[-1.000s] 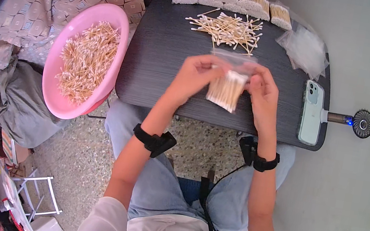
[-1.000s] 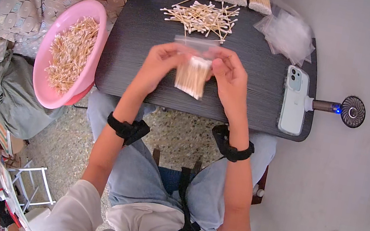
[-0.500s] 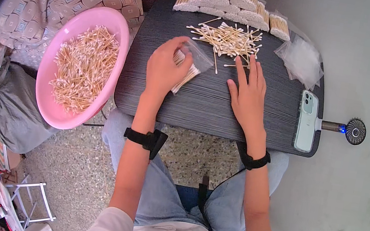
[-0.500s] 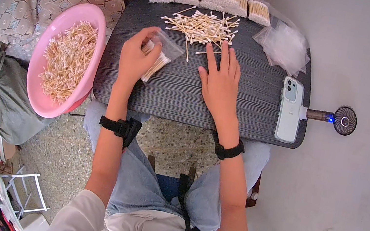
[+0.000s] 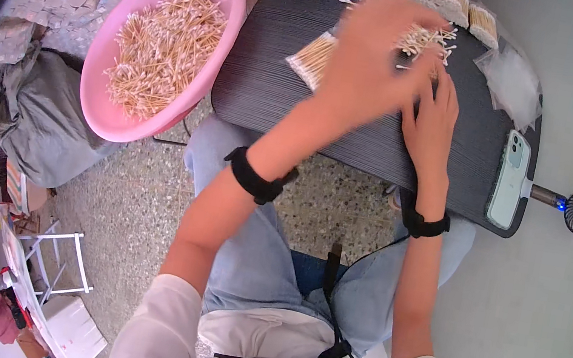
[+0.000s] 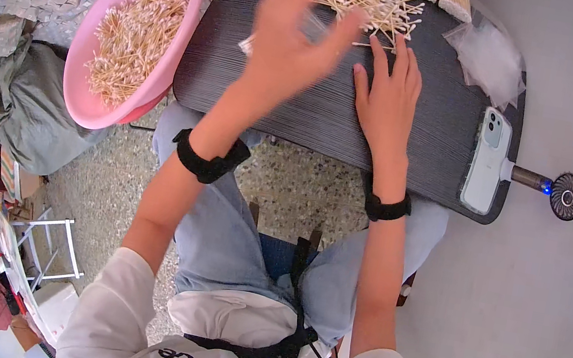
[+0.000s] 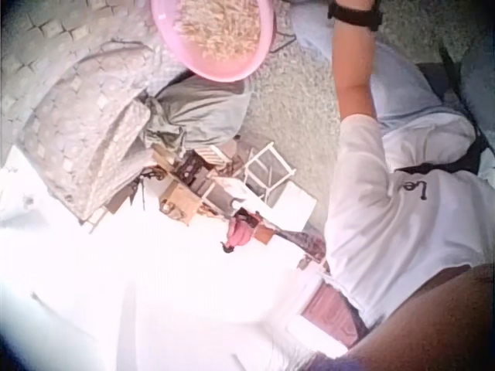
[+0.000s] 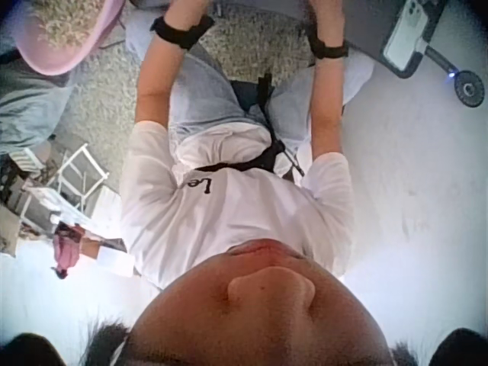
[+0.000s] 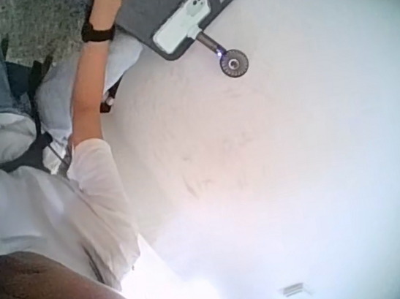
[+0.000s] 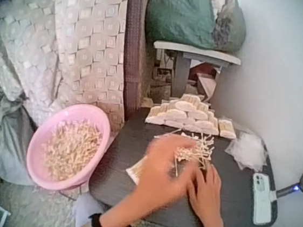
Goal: Sorting cotton swabs and placing them into small plastic bags.
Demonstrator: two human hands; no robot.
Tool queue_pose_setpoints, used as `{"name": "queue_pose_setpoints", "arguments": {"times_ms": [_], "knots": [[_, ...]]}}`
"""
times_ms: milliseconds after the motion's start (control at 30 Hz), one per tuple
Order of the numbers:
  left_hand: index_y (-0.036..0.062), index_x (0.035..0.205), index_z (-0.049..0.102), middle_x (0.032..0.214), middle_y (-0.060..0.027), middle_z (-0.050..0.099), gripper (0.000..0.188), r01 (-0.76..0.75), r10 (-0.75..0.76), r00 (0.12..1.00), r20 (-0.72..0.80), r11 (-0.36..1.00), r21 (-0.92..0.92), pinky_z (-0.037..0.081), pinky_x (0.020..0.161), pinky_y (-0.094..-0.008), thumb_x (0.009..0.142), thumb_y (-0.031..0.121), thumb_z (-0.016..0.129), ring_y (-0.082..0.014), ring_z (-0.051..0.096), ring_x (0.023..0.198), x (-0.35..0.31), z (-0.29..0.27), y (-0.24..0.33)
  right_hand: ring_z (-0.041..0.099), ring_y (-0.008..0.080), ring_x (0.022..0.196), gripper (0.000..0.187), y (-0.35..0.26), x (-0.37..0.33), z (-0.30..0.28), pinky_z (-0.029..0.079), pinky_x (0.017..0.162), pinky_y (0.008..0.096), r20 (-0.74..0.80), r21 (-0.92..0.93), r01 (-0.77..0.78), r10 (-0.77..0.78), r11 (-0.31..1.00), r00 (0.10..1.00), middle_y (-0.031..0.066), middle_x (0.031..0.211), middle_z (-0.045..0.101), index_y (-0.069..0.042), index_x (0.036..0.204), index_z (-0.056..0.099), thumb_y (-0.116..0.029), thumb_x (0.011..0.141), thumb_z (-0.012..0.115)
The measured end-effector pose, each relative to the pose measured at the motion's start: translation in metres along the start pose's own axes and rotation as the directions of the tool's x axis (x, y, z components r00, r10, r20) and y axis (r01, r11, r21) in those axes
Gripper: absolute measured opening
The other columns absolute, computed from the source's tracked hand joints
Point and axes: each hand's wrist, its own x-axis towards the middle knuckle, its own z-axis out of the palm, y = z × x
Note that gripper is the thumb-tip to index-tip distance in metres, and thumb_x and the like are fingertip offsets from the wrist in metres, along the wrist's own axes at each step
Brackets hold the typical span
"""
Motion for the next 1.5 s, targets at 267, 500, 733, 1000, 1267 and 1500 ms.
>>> {"name": "queue_pose_setpoints", "arguments": {"times_ms": [267, 500, 733, 1000, 1267, 1500], "knots": [[0.0101, 0.095, 0.064, 0.091, -0.0072, 0.060, 0.016, -0.119, 0.281, 0.907, 0.314, 0.886, -0.449, 0.045, 0.090, -0.0438, 0.079, 0.012, 0.064, -0.0290, 0.059, 0.094, -0.044, 0.054, 0.040, 0.043, 0.0364, 0.130, 0.045, -0.015, 0.000, -0.012, 0.038, 0.105, 0.0481, -0.079, -0.039, 0.001, -0.005, 0.999, 0.997, 0.0148, 0.145, 0.044, -0.012, 0.134, 0.056, -0.029, 0.093, 0.062], [0.0064, 0.091, 0.065, 0.089, -0.0077, 0.062, 0.016, 0.041, 0.041, 0.984, 0.174, 0.895, -0.444, 0.047, 0.083, -0.0388, 0.076, 0.001, 0.063, -0.0276, 0.060, 0.088, -0.033, 0.040, 0.055, 0.045, 0.0373, 0.127, 0.045, 0.004, -0.002, -0.006, 0.038, 0.104, 0.0488, -0.137, 0.000, 0.031, -0.031, 1.000, 0.990, 0.0147, 0.141, 0.047, -0.012, 0.132, 0.058, -0.025, 0.090, 0.063], [0.0028, 0.094, 0.068, 0.094, -0.0103, 0.065, 0.017, 0.220, -0.188, 0.972, 0.138, 0.936, -0.274, 0.049, 0.080, -0.0338, 0.078, -0.002, 0.063, -0.0259, 0.062, 0.086, -0.039, 0.024, 0.016, 0.046, 0.0383, 0.123, 0.036, 0.004, 0.002, -0.001, 0.036, 0.104, 0.0496, -0.045, 0.053, 0.069, -0.066, 0.996, 0.997, 0.0161, 0.132, 0.051, -0.004, 0.119, 0.059, -0.021, 0.087, 0.064], [0.0054, 0.099, 0.066, 0.104, -0.0094, 0.063, 0.021, 0.014, -0.108, 0.939, 0.327, 0.961, 0.277, 0.047, 0.088, -0.0422, 0.078, 0.004, 0.066, -0.0310, 0.058, 0.105, -0.064, 0.013, -0.011, 0.045, 0.0381, 0.125, 0.047, -0.013, 0.005, -0.014, 0.036, 0.105, 0.0473, -0.066, 0.105, -0.110, 0.117, 0.988, 0.991, 0.0175, 0.126, 0.050, -0.003, 0.129, 0.050, -0.018, 0.088, 0.066], [0.0024, 0.117, 0.059, 0.126, -0.0171, 0.054, 0.037, 0.005, -0.146, 0.912, 0.383, 0.938, 0.346, 0.047, 0.097, -0.0425, 0.080, -0.001, 0.061, -0.0350, 0.054, 0.118, -0.082, 0.036, -0.007, 0.045, 0.0368, 0.127, 0.055, -0.006, 0.004, -0.011, 0.036, 0.106, 0.0472, -0.019, 0.003, -0.039, 0.039, 0.999, 0.999, 0.0184, 0.130, 0.051, -0.002, 0.134, 0.047, -0.013, 0.084, 0.067], [-0.0006, 0.119, 0.057, 0.127, -0.0173, 0.053, 0.038, 0.229, -0.165, 0.875, 0.456, 0.969, -0.090, 0.046, 0.097, -0.0408, 0.081, -0.007, 0.057, -0.0368, 0.053, 0.117, -0.072, 0.032, -0.007, 0.052, 0.0355, 0.115, 0.043, 0.000, 0.001, -0.016, 0.040, 0.099, 0.0450, 0.022, 0.200, -0.136, 0.134, 0.970, 0.991, 0.0162, 0.120, 0.056, -0.004, 0.124, 0.058, -0.007, 0.082, 0.067]]}}
